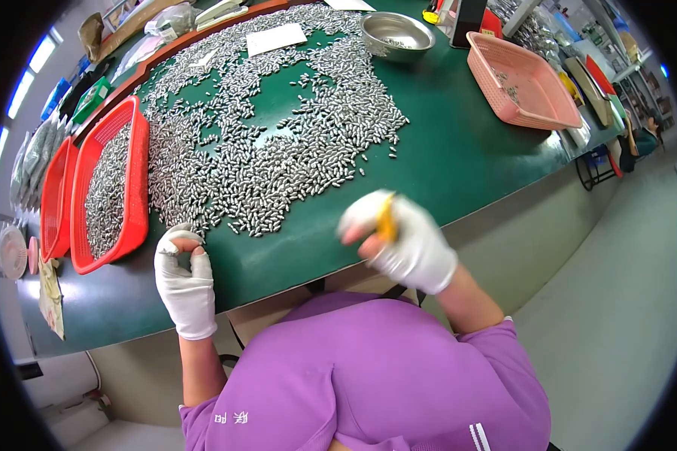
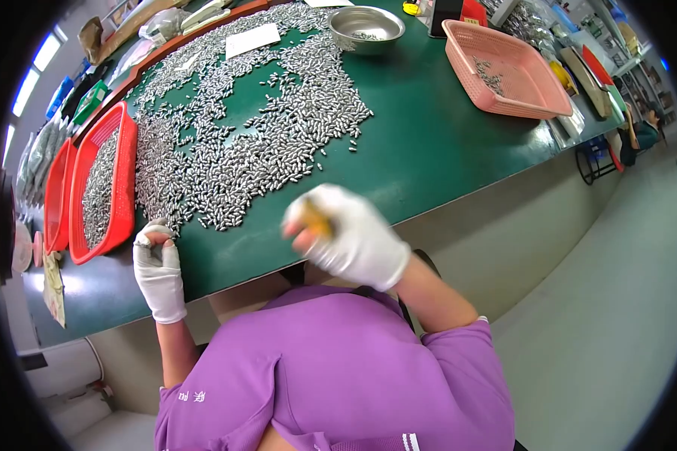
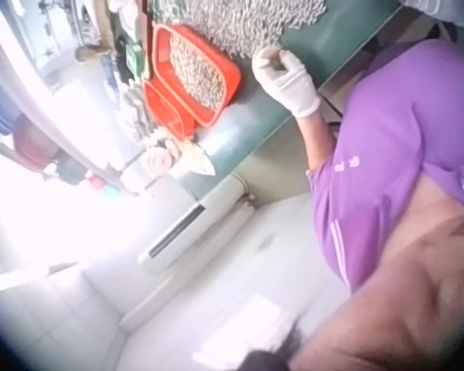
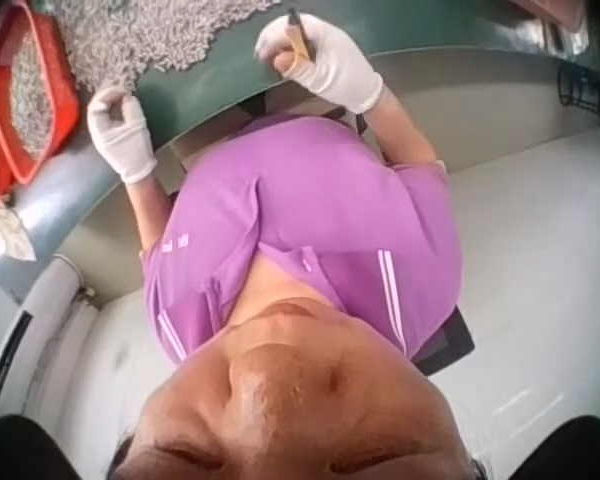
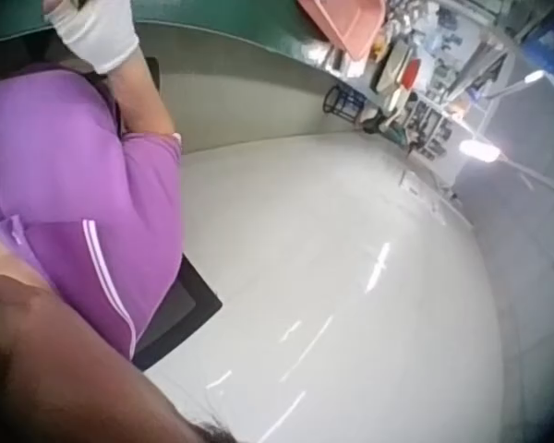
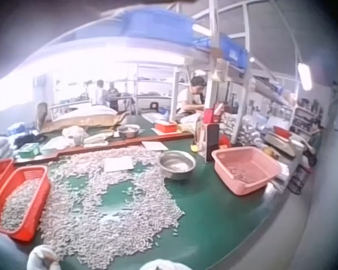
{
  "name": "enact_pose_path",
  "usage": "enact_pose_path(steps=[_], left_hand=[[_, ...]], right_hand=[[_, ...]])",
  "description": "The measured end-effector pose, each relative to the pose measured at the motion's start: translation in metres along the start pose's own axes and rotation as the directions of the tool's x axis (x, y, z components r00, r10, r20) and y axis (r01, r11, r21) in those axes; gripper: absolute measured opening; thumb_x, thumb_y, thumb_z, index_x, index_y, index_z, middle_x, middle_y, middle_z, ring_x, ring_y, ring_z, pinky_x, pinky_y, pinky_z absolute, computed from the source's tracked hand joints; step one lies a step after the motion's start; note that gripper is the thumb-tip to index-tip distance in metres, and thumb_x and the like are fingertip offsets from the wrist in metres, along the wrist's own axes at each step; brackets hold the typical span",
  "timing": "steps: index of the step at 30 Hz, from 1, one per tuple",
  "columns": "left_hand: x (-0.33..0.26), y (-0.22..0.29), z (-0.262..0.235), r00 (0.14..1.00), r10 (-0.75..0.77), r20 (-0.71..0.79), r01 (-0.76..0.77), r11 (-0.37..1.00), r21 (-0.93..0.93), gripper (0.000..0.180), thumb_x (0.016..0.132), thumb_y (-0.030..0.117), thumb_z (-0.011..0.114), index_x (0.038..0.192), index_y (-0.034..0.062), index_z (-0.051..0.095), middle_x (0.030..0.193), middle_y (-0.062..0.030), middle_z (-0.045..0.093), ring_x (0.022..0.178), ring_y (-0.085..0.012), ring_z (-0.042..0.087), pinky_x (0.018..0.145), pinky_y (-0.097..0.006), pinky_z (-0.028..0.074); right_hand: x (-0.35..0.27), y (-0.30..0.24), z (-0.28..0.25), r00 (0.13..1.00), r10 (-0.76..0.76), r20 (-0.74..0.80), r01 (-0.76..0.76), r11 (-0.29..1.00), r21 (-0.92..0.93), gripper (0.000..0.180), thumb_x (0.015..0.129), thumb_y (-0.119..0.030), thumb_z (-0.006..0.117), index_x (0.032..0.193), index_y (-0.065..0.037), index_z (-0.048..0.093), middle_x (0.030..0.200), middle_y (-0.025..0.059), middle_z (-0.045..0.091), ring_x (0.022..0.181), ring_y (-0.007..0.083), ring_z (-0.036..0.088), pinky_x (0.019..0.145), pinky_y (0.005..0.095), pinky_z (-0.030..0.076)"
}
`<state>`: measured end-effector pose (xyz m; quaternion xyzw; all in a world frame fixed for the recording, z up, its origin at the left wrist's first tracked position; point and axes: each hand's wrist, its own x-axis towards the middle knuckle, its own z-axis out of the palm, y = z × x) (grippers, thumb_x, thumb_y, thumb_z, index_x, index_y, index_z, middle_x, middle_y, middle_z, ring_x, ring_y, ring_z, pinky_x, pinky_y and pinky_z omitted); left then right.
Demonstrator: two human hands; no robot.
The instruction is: Inspecting and deburring small metal components using a utility knife at a workshop bench.
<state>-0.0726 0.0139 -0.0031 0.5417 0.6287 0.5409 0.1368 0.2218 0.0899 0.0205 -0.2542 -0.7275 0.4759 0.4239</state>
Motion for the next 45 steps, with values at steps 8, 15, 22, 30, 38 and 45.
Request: enact_pose_path(steps=[8, 15, 22, 30, 38, 45], left_hand=[[0.001, 0.004, 0.007, 0.999, -0.019, 0.028, 0.020, 0.999, -0.046, 0.023, 0.079, -0.016, 0.051, 0.094, 0.0012, 0.054, 0.115, -0.0129, 0.055, 0.104, -0.0175, 0.053, 0.096, -0.030, 0.039], [0.003, 0.000, 0.009, 0.999, -0.031, 0.022, 0.032, 0.997, -0.064, 0.023, 0.079, -0.016, 0.050, 0.094, 0.0016, 0.054, 0.114, -0.0125, 0.055, 0.103, -0.0171, 0.053, 0.096, -0.029, 0.039], [0.008, 0.012, 0.008, 0.993, -0.096, 0.068, 0.106, 0.980, -0.166, 0.018, 0.081, -0.013, 0.049, 0.091, 0.0018, 0.051, 0.107, -0.0119, 0.058, 0.104, -0.0188, 0.055, 0.097, -0.031, 0.039], [0.033, 0.037, 0.007, 0.897, -0.264, 0.355, 0.422, 0.752, -0.506, 0.012, 0.090, 0.012, 0.057, 0.096, 0.0062, 0.048, 0.095, -0.0082, 0.059, 0.087, -0.0193, 0.063, 0.072, -0.027, 0.048], [0.016, 0.036, 0.019, 0.848, -0.295, 0.441, 0.528, 0.553, -0.645, 0.011, 0.088, 0.002, 0.054, 0.093, 0.0090, 0.047, 0.090, -0.0066, 0.057, 0.070, -0.0107, 0.053, 0.062, -0.022, 0.043], [0.007, 0.030, 0.023, 0.857, -0.355, 0.374, 0.514, 0.649, -0.561, 0.007, 0.092, 0.007, 0.053, 0.098, 0.0085, 0.056, 0.081, -0.0012, 0.057, 0.062, -0.0066, 0.049, 0.056, -0.019, 0.036]], right_hand=[[0.015, 0.017, 0.009, 0.979, 0.129, 0.160, -0.125, 0.991, -0.037, 0.048, 0.088, -0.054, 0.061, 0.081, -0.007, 0.057, 0.077, 0.0080, 0.060, 0.089, 0.0300, 0.062, 0.092, 0.0436, 0.044], [0.004, 0.022, -0.035, 0.948, 0.260, -0.183, -0.221, 0.952, 0.211, 0.039, 0.094, -0.038, 0.060, 0.080, -0.002, 0.059, 0.078, 0.0060, 0.062, 0.076, 0.0137, 0.058, 0.086, 0.0301, 0.046], [0.004, 0.035, -0.074, 0.902, 0.141, -0.408, -0.097, 0.987, 0.127, 0.040, 0.097, -0.039, 0.055, 0.077, -0.003, 0.057, 0.074, 0.0055, 0.060, 0.082, 0.0173, 0.061, 0.103, 0.0378, 0.039], [0.017, 0.041, -0.113, 0.691, 0.061, -0.720, -0.617, 0.570, -0.543, 0.050, 0.086, -0.014, 0.065, 0.133, -0.009, 0.051, 0.110, 0.0137, 0.064, 0.095, 0.0251, 0.065, 0.086, 0.0337, 0.051], [0.024, 0.050, -0.110, 0.814, -0.042, -0.580, -0.568, 0.157, -0.808, 0.040, 0.081, -0.013, 0.066, 0.121, -0.010, 0.061, 0.112, 0.0099, 0.063, 0.100, 0.0297, 0.061, 0.089, 0.0386, 0.050], [0.036, -0.009, -0.055, 0.873, -0.466, -0.145, 0.027, 0.343, -0.939, 0.034, 0.068, 0.002, 0.065, 0.099, -0.008, 0.067, 0.096, 0.0089, 0.063, 0.091, 0.0290, 0.061, 0.082, 0.0411, 0.048]])
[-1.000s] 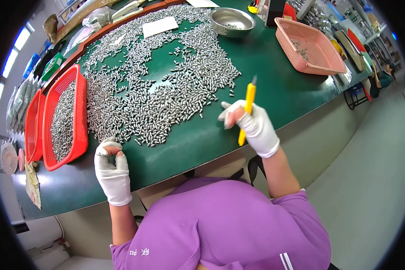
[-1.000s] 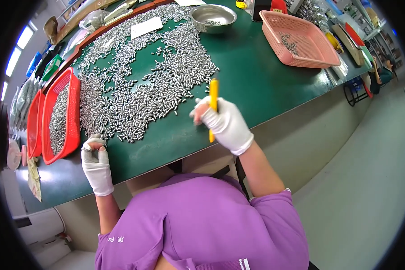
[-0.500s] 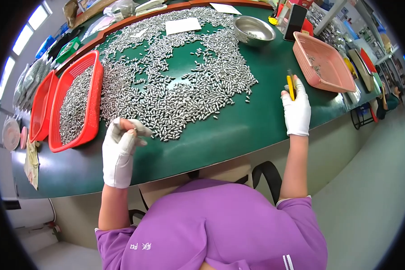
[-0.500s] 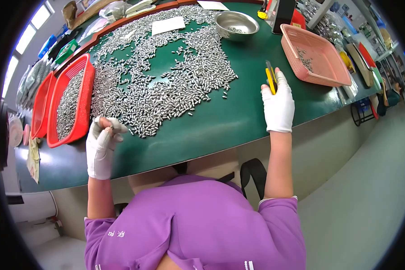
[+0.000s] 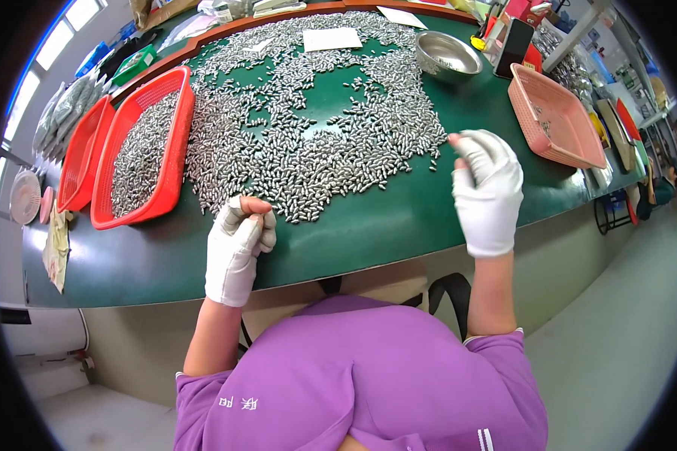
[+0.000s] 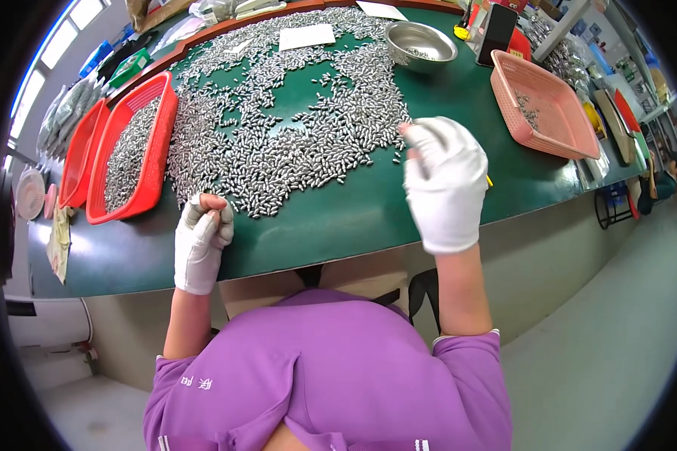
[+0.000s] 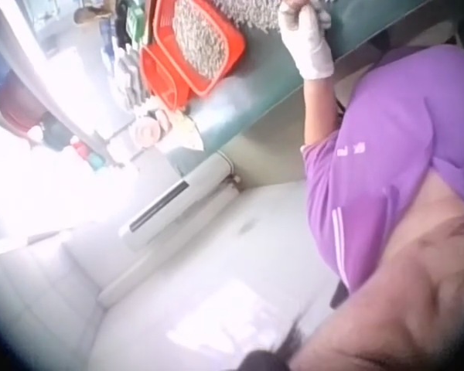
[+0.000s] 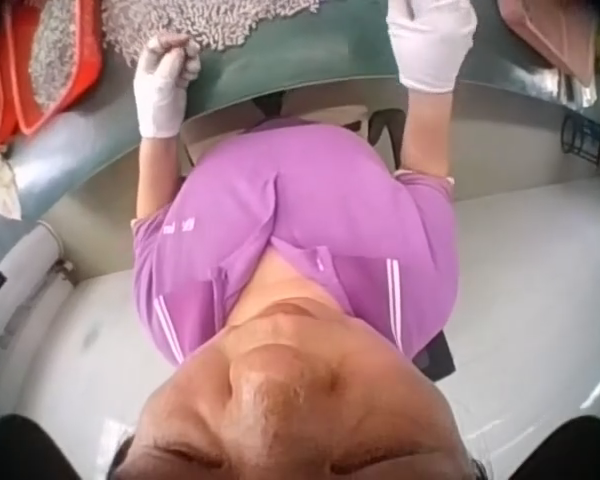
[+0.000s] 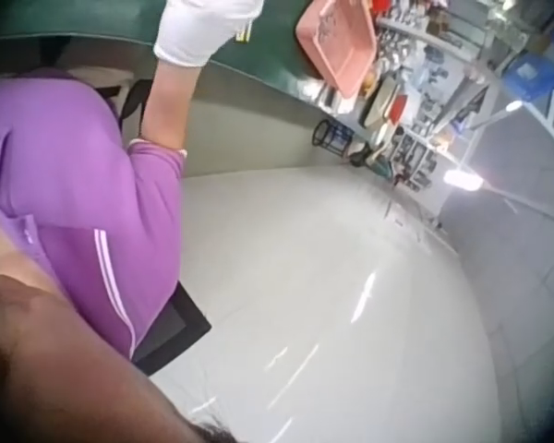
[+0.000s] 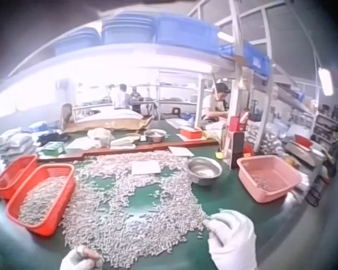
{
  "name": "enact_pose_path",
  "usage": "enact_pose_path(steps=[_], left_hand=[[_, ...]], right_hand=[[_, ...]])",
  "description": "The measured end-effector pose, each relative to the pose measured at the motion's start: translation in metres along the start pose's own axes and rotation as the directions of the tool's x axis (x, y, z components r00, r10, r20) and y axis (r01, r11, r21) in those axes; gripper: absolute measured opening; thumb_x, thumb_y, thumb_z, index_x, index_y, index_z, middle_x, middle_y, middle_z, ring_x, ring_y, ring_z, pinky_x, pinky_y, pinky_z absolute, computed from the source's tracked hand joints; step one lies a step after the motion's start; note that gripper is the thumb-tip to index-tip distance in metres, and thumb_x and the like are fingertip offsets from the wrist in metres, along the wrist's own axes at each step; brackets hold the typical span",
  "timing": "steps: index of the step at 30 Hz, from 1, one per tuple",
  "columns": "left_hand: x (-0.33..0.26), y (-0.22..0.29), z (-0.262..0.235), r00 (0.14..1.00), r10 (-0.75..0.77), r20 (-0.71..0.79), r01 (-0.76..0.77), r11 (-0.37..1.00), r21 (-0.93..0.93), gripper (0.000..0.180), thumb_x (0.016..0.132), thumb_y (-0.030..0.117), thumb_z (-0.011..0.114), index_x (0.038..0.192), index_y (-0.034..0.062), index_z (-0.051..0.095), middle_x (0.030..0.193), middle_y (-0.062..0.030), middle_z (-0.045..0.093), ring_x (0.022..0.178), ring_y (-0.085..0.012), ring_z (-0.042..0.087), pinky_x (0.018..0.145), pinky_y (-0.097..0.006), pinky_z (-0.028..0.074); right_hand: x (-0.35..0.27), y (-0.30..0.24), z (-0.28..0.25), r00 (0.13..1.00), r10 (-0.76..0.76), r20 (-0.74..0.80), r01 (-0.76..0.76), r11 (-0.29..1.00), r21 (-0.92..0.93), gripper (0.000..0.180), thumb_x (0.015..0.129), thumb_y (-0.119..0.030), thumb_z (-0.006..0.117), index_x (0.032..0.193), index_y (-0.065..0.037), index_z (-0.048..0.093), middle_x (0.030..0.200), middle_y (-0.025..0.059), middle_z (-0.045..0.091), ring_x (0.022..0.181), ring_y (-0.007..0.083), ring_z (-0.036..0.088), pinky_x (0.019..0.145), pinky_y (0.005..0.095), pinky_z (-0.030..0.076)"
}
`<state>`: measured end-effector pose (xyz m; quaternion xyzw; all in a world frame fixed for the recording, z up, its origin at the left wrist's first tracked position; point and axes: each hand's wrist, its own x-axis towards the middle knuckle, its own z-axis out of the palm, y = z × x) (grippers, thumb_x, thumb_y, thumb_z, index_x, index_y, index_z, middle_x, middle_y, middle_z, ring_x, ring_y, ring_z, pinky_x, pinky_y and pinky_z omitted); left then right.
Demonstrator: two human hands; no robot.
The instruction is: Inspecting and deburring small metal components using a utility knife at a workshop bench.
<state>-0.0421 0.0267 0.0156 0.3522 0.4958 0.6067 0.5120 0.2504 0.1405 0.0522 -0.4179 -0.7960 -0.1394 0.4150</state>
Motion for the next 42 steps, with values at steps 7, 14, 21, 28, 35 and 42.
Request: enact_pose_path(steps=[7, 14, 21, 28, 35, 42], left_hand=[[-0.007, -0.008, -0.017, 0.990, 0.101, -0.100, -0.098, 0.995, 0.031, 0.006, 0.092, 0.010, 0.056, 0.099, 0.0101, 0.055, 0.084, 0.0000, 0.058, 0.062, -0.0059, 0.049, 0.055, -0.019, 0.036], [0.021, -0.041, -0.041, 0.996, 0.088, 0.020, -0.083, 0.983, -0.162, 0.009, 0.092, 0.006, 0.057, 0.100, 0.0074, 0.055, 0.085, -0.0022, 0.060, 0.067, -0.0088, 0.052, 0.061, -0.021, 0.044], [0.023, -0.049, -0.032, 0.992, 0.126, 0.002, -0.125, 0.988, -0.092, 0.010, 0.091, 0.002, 0.056, 0.101, 0.0047, 0.056, 0.088, -0.0054, 0.061, 0.078, -0.0127, 0.055, 0.071, -0.026, 0.048], [0.033, -0.041, -0.029, 0.996, 0.080, -0.035, -0.085, 0.984, -0.157, 0.011, 0.091, 0.004, 0.057, 0.101, 0.0074, 0.055, 0.088, -0.0044, 0.060, 0.075, -0.0117, 0.055, 0.069, -0.025, 0.047], [0.005, 0.002, -0.017, 0.992, 0.007, 0.128, 0.033, 0.951, -0.307, 0.012, 0.091, 0.007, 0.058, 0.102, 0.0105, 0.054, 0.088, -0.0031, 0.058, 0.067, -0.0090, 0.051, 0.062, -0.020, 0.043], [0.015, 0.020, -0.007, 0.861, -0.299, 0.412, 0.416, 0.880, -0.230, 0.015, 0.091, 0.008, 0.048, 0.105, 0.0057, 0.055, 0.089, -0.0037, 0.059, 0.069, -0.0090, 0.052, 0.061, -0.020, 0.043]], right_hand=[[0.045, -0.114, -0.063, 0.802, -0.391, 0.451, 0.312, 0.919, 0.241, 0.029, 0.063, -0.013, 0.069, 0.088, -0.002, 0.062, 0.077, 0.0059, 0.057, 0.076, 0.0224, 0.059, 0.077, 0.0399, 0.048], [0.053, -0.152, -0.081, 0.794, -0.373, 0.480, 0.367, 0.924, 0.111, 0.012, 0.074, -0.011, 0.064, 0.082, -0.003, 0.064, 0.075, 0.0059, 0.059, 0.077, 0.0213, 0.061, 0.077, 0.0349, 0.050], [0.048, -0.153, -0.078, 0.738, -0.363, 0.569, 0.340, 0.928, 0.151, 0.010, 0.075, -0.012, 0.062, 0.079, -0.003, 0.065, 0.075, 0.0073, 0.061, 0.077, 0.0234, 0.063, 0.073, 0.0355, 0.051], [0.062, -0.150, -0.068, 0.693, -0.349, 0.631, 0.307, 0.935, 0.180, 0.010, 0.076, -0.013, 0.061, 0.077, -0.004, 0.066, 0.074, 0.0087, 0.063, 0.076, 0.0255, 0.065, 0.070, 0.0361, 0.053], [0.075, -0.125, -0.041, 0.654, -0.384, 0.651, 0.310, 0.922, 0.232, 0.011, 0.077, -0.012, 0.059, 0.074, -0.005, 0.066, 0.073, 0.0129, 0.066, 0.072, 0.0292, 0.067, 0.066, 0.0388, 0.054], [0.049, -0.037, 0.070, 0.698, -0.302, 0.649, -0.049, 0.885, 0.464, 0.018, 0.075, -0.018, 0.070, 0.093, -0.012, 0.070, 0.084, 0.0091, 0.062, 0.081, 0.0276, 0.061, 0.074, 0.0364, 0.050]])
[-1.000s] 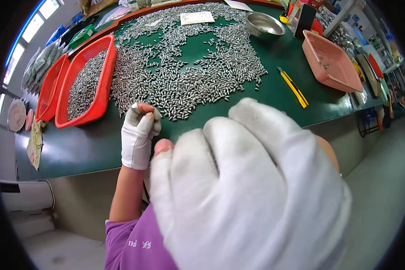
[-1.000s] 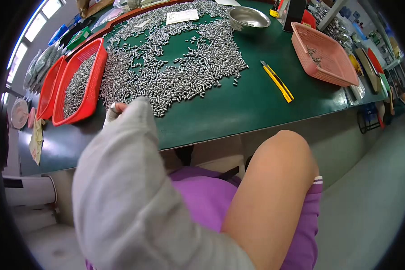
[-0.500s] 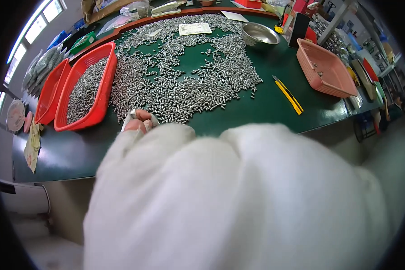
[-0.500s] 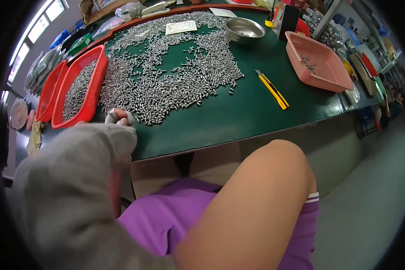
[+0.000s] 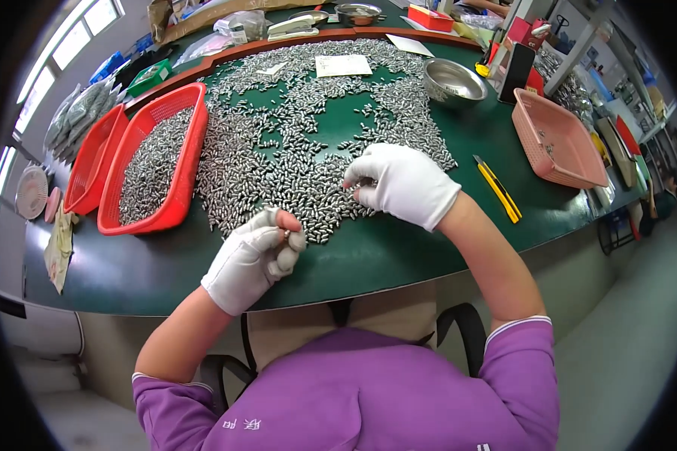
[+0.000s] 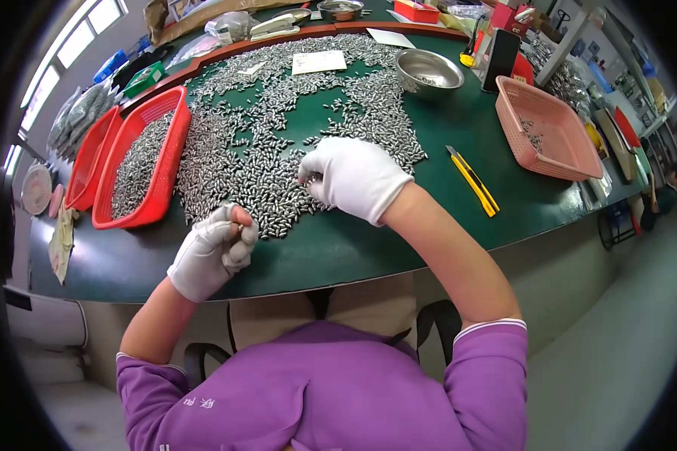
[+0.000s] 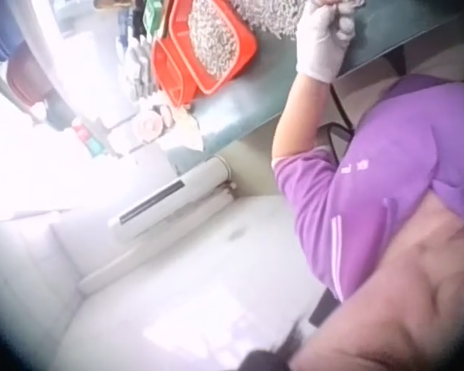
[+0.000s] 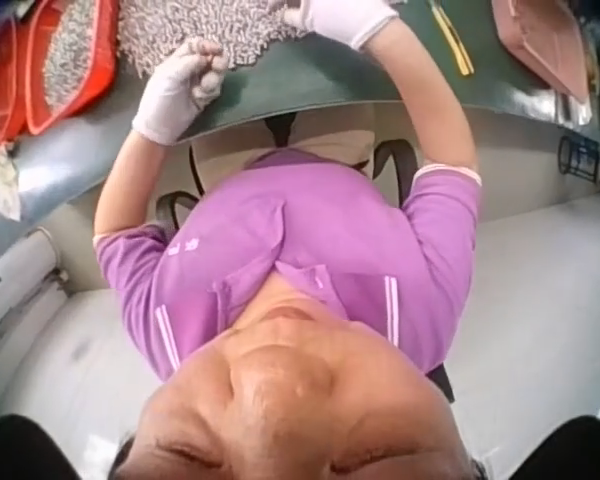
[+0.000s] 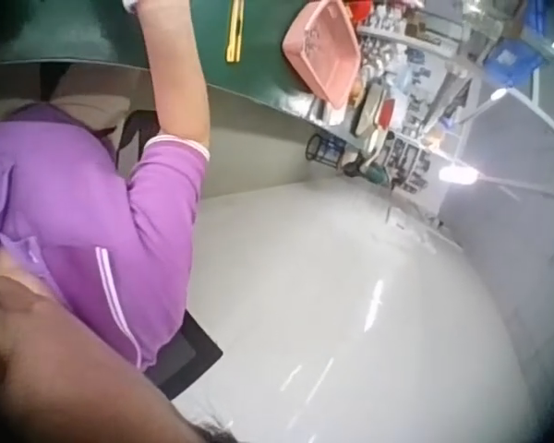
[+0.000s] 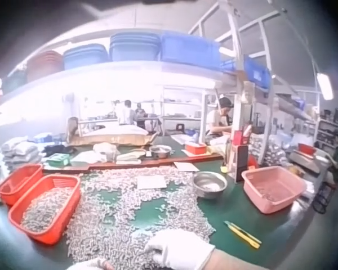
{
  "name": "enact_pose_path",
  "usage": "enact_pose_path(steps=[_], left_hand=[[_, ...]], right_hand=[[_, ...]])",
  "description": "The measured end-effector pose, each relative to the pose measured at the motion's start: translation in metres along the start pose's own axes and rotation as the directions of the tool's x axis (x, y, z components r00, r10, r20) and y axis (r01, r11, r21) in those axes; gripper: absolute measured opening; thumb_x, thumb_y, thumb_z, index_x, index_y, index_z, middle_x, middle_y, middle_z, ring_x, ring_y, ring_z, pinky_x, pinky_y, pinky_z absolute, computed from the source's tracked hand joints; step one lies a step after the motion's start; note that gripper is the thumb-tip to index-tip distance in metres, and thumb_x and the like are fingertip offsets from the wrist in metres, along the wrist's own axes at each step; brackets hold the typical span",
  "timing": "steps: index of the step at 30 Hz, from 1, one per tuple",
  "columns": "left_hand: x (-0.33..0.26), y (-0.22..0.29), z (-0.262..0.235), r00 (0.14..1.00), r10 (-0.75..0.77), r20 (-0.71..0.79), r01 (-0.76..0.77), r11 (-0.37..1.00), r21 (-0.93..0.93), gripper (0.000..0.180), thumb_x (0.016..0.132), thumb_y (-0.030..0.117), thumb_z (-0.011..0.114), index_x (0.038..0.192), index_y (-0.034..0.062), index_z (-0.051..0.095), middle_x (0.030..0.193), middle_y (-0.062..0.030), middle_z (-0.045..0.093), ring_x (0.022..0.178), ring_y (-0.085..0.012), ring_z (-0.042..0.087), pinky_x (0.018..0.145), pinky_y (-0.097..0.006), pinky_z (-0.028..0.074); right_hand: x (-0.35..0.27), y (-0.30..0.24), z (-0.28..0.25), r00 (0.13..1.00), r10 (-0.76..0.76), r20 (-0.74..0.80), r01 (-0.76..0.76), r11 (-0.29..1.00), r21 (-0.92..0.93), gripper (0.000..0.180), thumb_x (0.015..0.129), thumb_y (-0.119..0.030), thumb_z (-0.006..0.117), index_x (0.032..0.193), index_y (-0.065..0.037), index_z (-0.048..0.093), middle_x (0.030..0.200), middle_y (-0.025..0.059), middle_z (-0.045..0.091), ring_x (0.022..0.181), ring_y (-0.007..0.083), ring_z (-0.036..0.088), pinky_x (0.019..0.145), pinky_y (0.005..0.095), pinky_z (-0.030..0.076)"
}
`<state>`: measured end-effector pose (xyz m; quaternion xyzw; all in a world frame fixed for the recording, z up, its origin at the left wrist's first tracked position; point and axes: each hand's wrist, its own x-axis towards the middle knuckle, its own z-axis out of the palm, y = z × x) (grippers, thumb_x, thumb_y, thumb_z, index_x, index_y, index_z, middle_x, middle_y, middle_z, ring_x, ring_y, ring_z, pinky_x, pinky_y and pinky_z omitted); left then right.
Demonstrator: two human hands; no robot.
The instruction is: Inspecting and deburring small metal components using a utility knife at a workshop bench.
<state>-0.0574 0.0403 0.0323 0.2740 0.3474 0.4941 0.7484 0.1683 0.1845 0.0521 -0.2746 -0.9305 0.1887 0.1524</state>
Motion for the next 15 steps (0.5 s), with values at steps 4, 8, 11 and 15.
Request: enact_pose_path(steps=[4, 8, 11, 15], left_hand=[[0.010, 0.000, 0.009, 0.976, -0.208, 0.066, 0.209, 0.978, -0.017, 0.011, 0.092, 0.011, 0.050, 0.102, 0.0067, 0.055, 0.089, -0.0033, 0.060, 0.064, -0.0079, 0.049, 0.057, -0.019, 0.040], [0.018, -0.005, 0.012, 0.937, -0.321, 0.136, 0.318, 0.947, 0.044, 0.008, 0.094, 0.014, 0.053, 0.099, 0.0080, 0.055, 0.088, -0.0039, 0.060, 0.061, -0.0064, 0.046, 0.052, -0.019, 0.033], [0.029, -0.008, 0.014, 0.916, -0.354, 0.187, 0.341, 0.935, 0.099, 0.014, 0.092, 0.020, 0.059, 0.098, 0.0091, 0.054, 0.086, -0.0065, 0.055, 0.057, -0.0074, 0.036, 0.050, -0.020, 0.029], [0.036, -0.002, 0.001, 0.837, -0.424, 0.347, 0.423, 0.902, 0.083, 0.014, 0.094, 0.026, 0.059, 0.096, 0.0127, 0.055, 0.088, -0.0025, 0.059, 0.062, -0.0058, 0.043, 0.053, -0.018, 0.033]], right_hand=[[0.012, -0.001, 0.009, 0.981, -0.142, 0.134, 0.139, 0.990, 0.026, 0.020, 0.074, -0.020, 0.071, 0.092, -0.012, 0.069, 0.083, 0.0105, 0.061, 0.082, 0.0291, 0.061, 0.075, 0.0388, 0.050], [0.026, -0.001, 0.015, 0.973, -0.144, 0.179, 0.149, 0.989, -0.013, 0.015, 0.074, -0.019, 0.069, 0.086, -0.011, 0.068, 0.081, 0.0109, 0.061, 0.080, 0.0306, 0.062, 0.071, 0.0410, 0.050], [0.028, 0.005, 0.010, 0.971, -0.153, 0.186, 0.152, 0.988, 0.017, 0.011, 0.076, -0.018, 0.068, 0.084, -0.010, 0.067, 0.079, 0.0107, 0.061, 0.078, 0.0301, 0.062, 0.069, 0.0409, 0.049], [0.028, 0.014, 0.013, 0.967, -0.208, 0.146, 0.204, 0.978, 0.043, 0.011, 0.078, -0.019, 0.067, 0.083, -0.010, 0.065, 0.080, 0.0104, 0.061, 0.078, 0.0300, 0.061, 0.069, 0.0409, 0.049]])
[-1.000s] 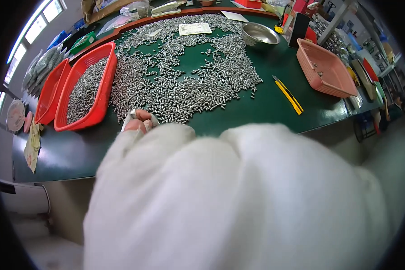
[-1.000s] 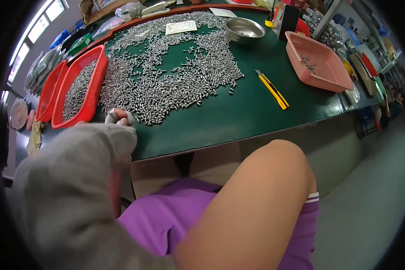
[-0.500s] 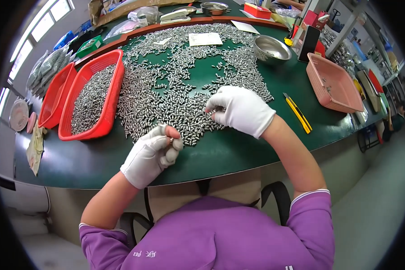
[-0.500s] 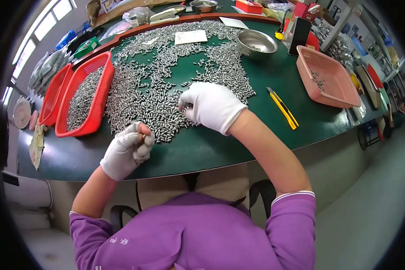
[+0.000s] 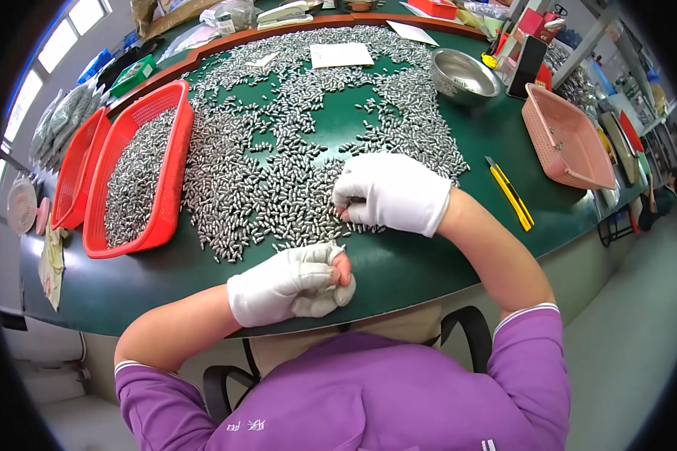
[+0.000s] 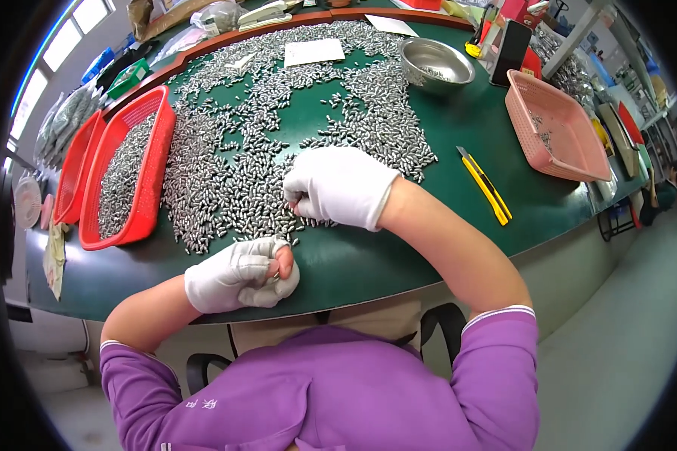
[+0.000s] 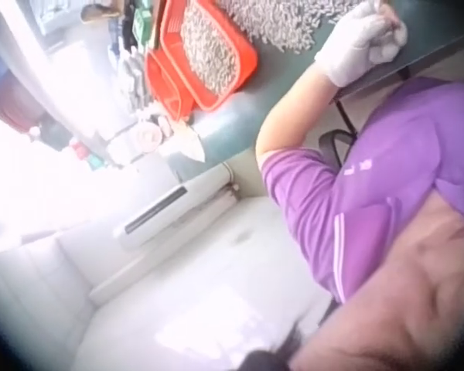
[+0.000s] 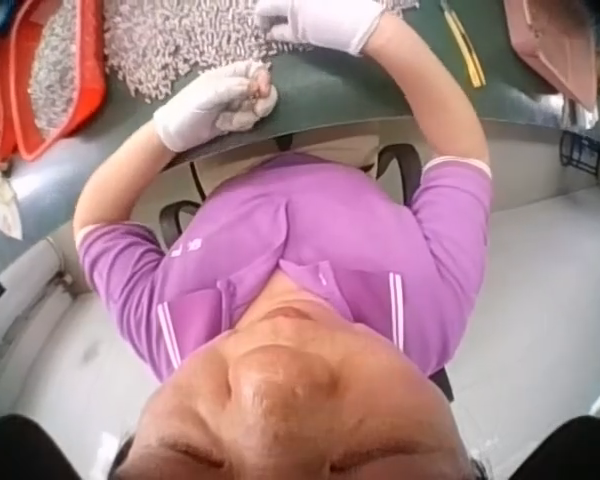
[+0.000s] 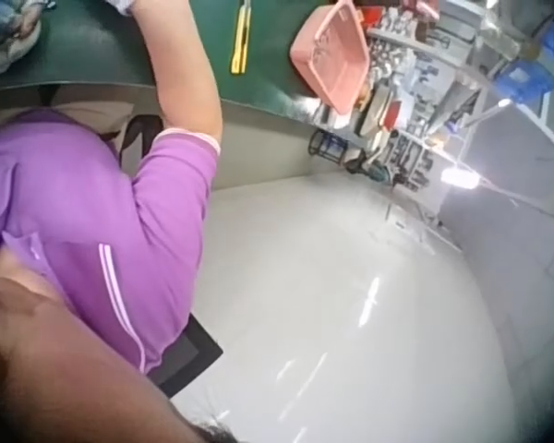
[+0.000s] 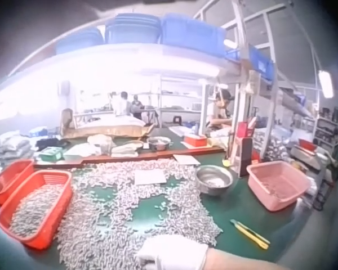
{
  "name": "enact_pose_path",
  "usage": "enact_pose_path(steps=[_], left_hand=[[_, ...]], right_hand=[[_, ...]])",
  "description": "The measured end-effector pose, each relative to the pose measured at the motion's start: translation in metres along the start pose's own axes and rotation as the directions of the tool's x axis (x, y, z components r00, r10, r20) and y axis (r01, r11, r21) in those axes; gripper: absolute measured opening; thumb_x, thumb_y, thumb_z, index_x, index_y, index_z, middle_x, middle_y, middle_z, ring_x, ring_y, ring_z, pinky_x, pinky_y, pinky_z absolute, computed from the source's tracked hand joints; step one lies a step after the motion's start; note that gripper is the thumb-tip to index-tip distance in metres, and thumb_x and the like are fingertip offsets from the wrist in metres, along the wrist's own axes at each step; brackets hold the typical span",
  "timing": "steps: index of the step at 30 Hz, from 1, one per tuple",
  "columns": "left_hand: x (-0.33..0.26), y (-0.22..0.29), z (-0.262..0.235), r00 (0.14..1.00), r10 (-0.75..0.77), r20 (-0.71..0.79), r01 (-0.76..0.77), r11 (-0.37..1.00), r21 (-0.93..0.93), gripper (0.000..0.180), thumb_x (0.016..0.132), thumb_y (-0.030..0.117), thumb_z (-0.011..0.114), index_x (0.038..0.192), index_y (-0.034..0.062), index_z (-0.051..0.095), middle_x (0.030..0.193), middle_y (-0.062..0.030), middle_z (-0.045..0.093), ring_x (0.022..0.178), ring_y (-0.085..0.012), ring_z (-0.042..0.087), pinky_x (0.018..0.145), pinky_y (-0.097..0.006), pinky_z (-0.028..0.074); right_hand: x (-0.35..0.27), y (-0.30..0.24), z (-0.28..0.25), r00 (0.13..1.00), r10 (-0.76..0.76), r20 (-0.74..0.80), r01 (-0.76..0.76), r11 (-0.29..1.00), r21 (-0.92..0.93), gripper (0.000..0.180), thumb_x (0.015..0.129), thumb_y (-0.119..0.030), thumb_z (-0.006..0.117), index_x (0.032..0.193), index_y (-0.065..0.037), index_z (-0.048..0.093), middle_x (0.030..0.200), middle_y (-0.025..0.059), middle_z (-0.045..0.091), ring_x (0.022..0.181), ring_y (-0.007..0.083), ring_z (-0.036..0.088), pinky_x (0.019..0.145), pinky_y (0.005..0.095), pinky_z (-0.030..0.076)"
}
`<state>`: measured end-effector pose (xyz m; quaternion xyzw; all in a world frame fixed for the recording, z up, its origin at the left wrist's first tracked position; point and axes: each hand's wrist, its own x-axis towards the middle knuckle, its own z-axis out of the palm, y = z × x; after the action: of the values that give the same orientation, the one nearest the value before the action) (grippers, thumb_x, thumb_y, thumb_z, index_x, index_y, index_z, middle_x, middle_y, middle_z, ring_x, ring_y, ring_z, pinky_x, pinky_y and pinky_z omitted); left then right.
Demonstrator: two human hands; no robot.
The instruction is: Inspecting and deburring small metal components using a utility knife at a workshop bench.
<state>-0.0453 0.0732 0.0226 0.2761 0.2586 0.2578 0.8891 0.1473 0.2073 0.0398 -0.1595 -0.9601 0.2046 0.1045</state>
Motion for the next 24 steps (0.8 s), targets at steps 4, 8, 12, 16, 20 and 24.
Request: enact_pose_path(steps=[4, 8, 12, 16, 20, 24], left_hand=[[-0.008, 0.000, 0.001, 0.997, 0.066, -0.037, -0.068, 0.997, -0.048, 0.018, 0.093, 0.029, 0.063, 0.097, 0.0136, 0.053, 0.086, -0.0011, 0.054, 0.066, -0.0062, 0.042, 0.056, -0.018, 0.034], [-0.006, -0.002, -0.003, 0.981, 0.167, -0.104, -0.175, 0.982, -0.076, 0.017, 0.094, 0.027, 0.061, 0.098, 0.0130, 0.052, 0.085, -0.0012, 0.054, 0.061, -0.0065, 0.041, 0.051, -0.018, 0.029], [-0.005, -0.003, -0.001, 0.954, 0.197, -0.224, -0.207, 0.978, -0.026, 0.019, 0.094, 0.028, 0.061, 0.098, 0.0130, 0.051, 0.086, -0.0001, 0.057, 0.060, -0.0061, 0.043, 0.049, -0.018, 0.029], [-0.006, 0.000, 0.003, 0.947, 0.170, -0.274, -0.177, 0.984, -0.003, 0.021, 0.094, 0.031, 0.061, 0.099, 0.0131, 0.051, 0.086, -0.0005, 0.057, 0.060, -0.0061, 0.044, 0.050, -0.019, 0.031], [-0.005, 0.002, 0.005, 0.946, 0.131, -0.296, -0.131, 0.991, 0.021, 0.023, 0.094, 0.032, 0.061, 0.099, 0.0129, 0.050, 0.086, -0.0012, 0.056, 0.062, -0.0067, 0.047, 0.051, -0.019, 0.035], [-0.004, 0.003, 0.006, 0.953, 0.128, -0.276, -0.127, 0.992, 0.021, 0.023, 0.094, 0.032, 0.062, 0.099, 0.0129, 0.050, 0.086, -0.0019, 0.056, 0.062, -0.0074, 0.049, 0.052, -0.019, 0.037]], right_hand=[[-0.011, -0.007, -0.006, 0.993, 0.018, -0.117, -0.012, 0.999, 0.053, 0.010, 0.077, -0.017, 0.069, 0.081, -0.009, 0.064, 0.080, 0.0087, 0.060, 0.080, 0.0286, 0.060, 0.071, 0.0385, 0.048], [-0.012, -0.014, -0.013, 0.980, -0.023, -0.197, 0.057, 0.984, 0.171, 0.014, 0.071, -0.009, 0.073, 0.079, -0.010, 0.063, 0.079, 0.0058, 0.060, 0.078, 0.0258, 0.059, 0.069, 0.0363, 0.048], [-0.011, -0.022, -0.007, 0.962, -0.157, -0.226, 0.182, 0.979, 0.095, 0.018, 0.067, -0.012, 0.077, 0.077, -0.013, 0.062, 0.079, 0.0044, 0.060, 0.075, 0.0262, 0.059, 0.066, 0.0368, 0.048], [-0.009, -0.026, 0.002, 0.952, -0.183, -0.245, 0.213, 0.972, 0.104, 0.021, 0.067, -0.016, 0.079, 0.078, -0.013, 0.062, 0.079, 0.0046, 0.061, 0.071, 0.0261, 0.060, 0.062, 0.0362, 0.048], [-0.007, -0.026, 0.004, 0.946, -0.181, -0.270, 0.221, 0.967, 0.128, 0.021, 0.068, -0.018, 0.080, 0.079, -0.012, 0.063, 0.078, 0.0044, 0.062, 0.070, 0.0261, 0.060, 0.062, 0.0363, 0.048], [-0.006, -0.024, 0.007, 0.941, -0.190, -0.279, 0.251, 0.946, 0.203, 0.019, 0.069, -0.018, 0.080, 0.082, -0.012, 0.066, 0.076, 0.0048, 0.062, 0.068, 0.0253, 0.061, 0.060, 0.0351, 0.048]])
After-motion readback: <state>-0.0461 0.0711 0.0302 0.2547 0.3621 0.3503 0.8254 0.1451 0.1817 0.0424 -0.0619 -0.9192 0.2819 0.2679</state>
